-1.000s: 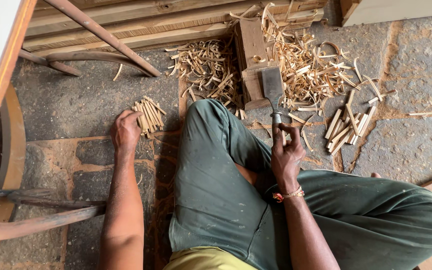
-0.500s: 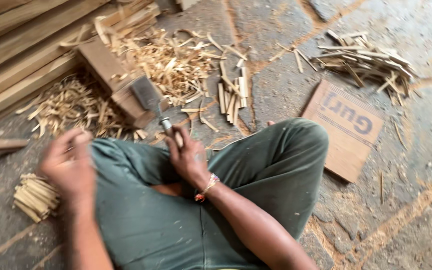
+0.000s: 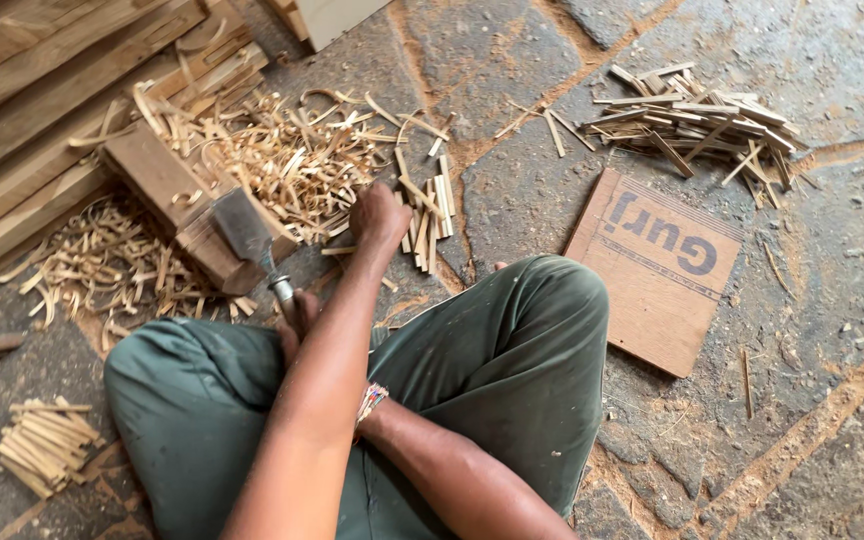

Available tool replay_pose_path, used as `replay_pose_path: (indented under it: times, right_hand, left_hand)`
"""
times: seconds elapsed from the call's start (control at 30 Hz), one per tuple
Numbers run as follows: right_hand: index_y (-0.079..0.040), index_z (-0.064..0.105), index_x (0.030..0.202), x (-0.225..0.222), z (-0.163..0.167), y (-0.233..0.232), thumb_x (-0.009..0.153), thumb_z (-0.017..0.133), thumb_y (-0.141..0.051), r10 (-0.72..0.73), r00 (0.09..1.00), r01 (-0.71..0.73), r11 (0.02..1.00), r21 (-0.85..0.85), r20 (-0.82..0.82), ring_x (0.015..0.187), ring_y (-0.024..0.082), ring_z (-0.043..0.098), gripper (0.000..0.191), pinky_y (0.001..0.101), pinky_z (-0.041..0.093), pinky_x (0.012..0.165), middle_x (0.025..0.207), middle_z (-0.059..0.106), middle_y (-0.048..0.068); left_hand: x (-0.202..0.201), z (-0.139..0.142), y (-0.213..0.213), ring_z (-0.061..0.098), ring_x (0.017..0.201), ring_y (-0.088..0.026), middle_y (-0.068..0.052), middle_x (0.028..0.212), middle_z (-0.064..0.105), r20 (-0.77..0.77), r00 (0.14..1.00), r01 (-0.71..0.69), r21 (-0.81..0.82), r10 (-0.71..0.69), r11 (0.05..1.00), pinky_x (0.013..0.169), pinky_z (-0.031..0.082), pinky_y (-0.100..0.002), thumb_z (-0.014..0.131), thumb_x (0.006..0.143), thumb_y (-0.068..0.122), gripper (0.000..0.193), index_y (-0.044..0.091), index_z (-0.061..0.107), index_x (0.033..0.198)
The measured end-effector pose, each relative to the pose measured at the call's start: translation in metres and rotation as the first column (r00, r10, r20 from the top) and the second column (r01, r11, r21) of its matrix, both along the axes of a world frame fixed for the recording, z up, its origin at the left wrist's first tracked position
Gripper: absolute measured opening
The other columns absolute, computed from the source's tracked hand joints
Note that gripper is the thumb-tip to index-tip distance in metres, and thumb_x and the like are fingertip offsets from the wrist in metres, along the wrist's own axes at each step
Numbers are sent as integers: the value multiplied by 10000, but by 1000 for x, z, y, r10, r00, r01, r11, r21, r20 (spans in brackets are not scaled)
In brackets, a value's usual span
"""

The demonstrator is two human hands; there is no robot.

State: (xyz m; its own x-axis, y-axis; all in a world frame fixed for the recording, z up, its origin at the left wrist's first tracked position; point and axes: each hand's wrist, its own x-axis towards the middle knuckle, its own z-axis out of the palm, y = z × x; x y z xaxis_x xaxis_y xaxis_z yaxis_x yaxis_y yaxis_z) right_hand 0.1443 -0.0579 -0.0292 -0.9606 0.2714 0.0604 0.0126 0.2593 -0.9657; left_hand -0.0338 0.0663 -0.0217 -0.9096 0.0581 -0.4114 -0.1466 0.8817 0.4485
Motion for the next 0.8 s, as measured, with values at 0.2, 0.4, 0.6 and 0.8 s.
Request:
replay_pose_path:
  times: [0.2, 0.4, 0.6, 0.8]
  right_hand:
    - [36, 480, 1367, -1, 0, -2, 1051, 616, -123, -40, 986, 46, 998, 34, -164, 1044, 320, 603, 379, 432, 492, 885, 1173, 613, 206]
    - [-12, 655, 1013, 9, -9, 22, 954, 697, -192, 149, 987, -147, 988, 34, -51, 796, 397, 656, 194, 490, 496, 707, 873, 685, 213]
    - [-21, 673, 780, 0, -25, 18, 884, 695, -256, 153, 983, -165, 978, 130, 97, 735, 447, 653, 258, 508, 518, 648, 757, 658, 233]
    - [-46, 694, 925, -2, -23, 25, 897, 714, -313, 155, 982, -167, 980, 107, 106, 806, 361, 699, 269, 473, 524, 727, 823, 708, 185]
  left_hand:
    - [3, 8, -5, 680, 570, -159, -116, 775, 668, 144, 980, -148, 66, 137, 987, 442, 571, -275, 695, 899, 45, 126, 5, 627, 997]
    - [14, 48, -37, 713, 594, -230, -175, 762, 702, 592, 794, -542, 586, 138, 602, 549, 646, -336, 702, 935, 104, 191, -86, 680, 942]
    - [41, 92, -80, 735, 636, -222, -168, 799, 738, 552, 830, -491, 789, -74, 370, 585, 643, -340, 720, 934, 187, 237, -49, 723, 953]
    - [103, 138, -118, 779, 679, -193, -108, 800, 781, -298, 953, 154, 637, 57, 755, 597, 641, -328, 644, 999, 317, 286, 51, 746, 1027]
